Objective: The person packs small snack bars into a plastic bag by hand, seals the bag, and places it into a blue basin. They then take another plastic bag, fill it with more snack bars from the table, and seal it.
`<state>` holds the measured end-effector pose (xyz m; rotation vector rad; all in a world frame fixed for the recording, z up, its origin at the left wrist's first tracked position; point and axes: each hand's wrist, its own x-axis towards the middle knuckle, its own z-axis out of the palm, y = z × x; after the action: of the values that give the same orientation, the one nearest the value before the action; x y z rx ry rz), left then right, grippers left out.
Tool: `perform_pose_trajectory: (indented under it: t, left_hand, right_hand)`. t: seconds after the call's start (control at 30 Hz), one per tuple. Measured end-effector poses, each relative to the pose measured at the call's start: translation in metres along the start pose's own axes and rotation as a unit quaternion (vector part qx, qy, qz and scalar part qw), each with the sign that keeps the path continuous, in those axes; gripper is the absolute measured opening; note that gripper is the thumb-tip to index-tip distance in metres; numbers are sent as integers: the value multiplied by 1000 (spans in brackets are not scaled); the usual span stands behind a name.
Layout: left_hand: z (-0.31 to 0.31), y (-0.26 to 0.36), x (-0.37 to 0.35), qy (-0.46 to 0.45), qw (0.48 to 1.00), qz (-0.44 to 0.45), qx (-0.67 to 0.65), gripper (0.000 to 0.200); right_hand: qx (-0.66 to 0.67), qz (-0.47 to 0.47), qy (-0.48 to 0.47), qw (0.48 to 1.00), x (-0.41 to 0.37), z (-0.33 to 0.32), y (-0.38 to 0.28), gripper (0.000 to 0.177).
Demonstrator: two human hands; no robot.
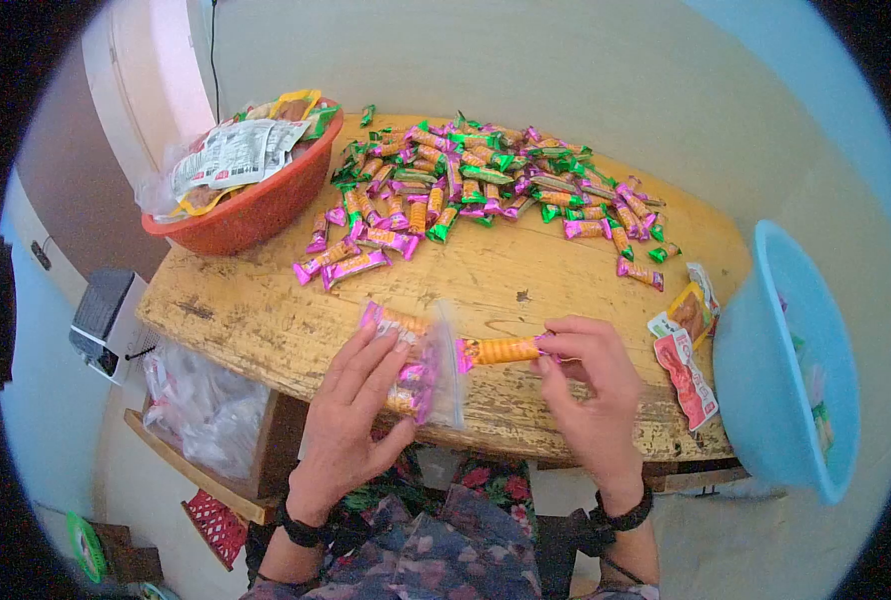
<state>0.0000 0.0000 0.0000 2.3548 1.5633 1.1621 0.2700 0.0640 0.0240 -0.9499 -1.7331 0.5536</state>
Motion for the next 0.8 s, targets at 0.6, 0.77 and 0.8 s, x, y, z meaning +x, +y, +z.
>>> perform_pose_trajectory:
  t: [0.6,0.77,0.8]
  left_hand:
    - [4,7,3,8,1000,-1,11,75]
    - [4,6,3,17,1000,4,-3,76]
    - [4,6,3,16,1000,3,-2,76]
  right_hand:
    - [-78,-51,32,995,5,16,3,22]
    - [-9,-19,-17,1000,-1,17,6,24]
    - [7,-8,-36,999,-4,17,5,23]
